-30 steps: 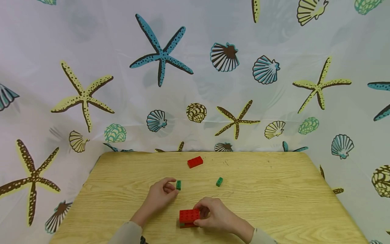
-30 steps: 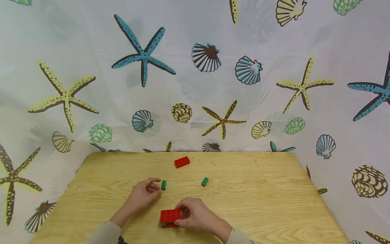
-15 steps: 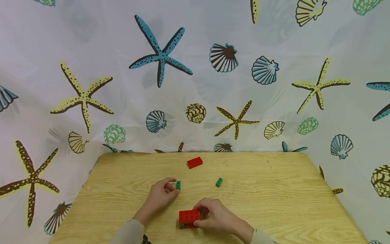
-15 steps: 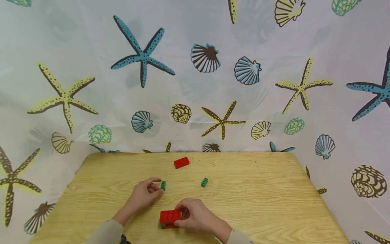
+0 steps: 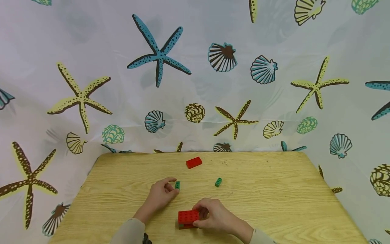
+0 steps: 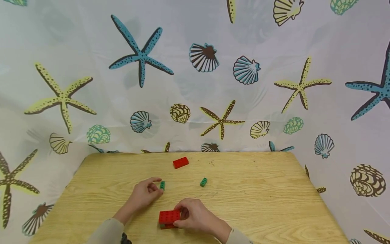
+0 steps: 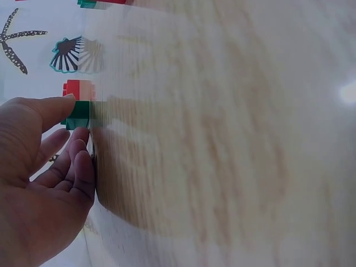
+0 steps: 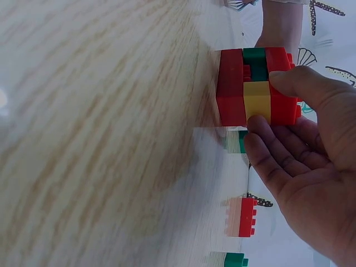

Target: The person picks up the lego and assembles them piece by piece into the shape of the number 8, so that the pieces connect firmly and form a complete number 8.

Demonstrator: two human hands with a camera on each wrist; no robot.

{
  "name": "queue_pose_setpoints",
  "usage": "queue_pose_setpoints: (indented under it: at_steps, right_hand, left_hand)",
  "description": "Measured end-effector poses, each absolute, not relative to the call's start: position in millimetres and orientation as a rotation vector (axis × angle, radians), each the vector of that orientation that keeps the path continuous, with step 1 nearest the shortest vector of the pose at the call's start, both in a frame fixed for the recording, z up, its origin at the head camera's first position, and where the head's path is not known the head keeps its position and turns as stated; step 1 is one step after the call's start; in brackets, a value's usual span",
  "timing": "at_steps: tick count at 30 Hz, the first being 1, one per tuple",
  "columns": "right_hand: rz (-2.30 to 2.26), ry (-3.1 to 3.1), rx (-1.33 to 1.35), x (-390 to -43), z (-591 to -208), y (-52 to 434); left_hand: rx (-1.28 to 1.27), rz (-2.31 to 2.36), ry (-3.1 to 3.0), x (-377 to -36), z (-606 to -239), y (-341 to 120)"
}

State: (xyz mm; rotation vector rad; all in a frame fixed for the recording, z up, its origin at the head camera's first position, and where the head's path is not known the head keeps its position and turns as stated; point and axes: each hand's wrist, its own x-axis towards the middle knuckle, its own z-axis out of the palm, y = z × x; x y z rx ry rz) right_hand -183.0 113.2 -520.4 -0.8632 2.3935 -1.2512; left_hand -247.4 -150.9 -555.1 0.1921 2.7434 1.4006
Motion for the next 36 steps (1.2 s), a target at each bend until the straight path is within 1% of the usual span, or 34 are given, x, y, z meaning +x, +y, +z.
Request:
queue_pose_setpoints:
  at_steps: [19,36]
  right_hand:
    - [-1.248,2.393,-0.883,-183,-521,112]
    - [-1.245,2.413,-0.893,-184,-522,112]
  left_hand:
    - [0.167,1.378,2.729,-245,-550,-154]
    - [0.278,1.477,2.692,-232,-537,-153]
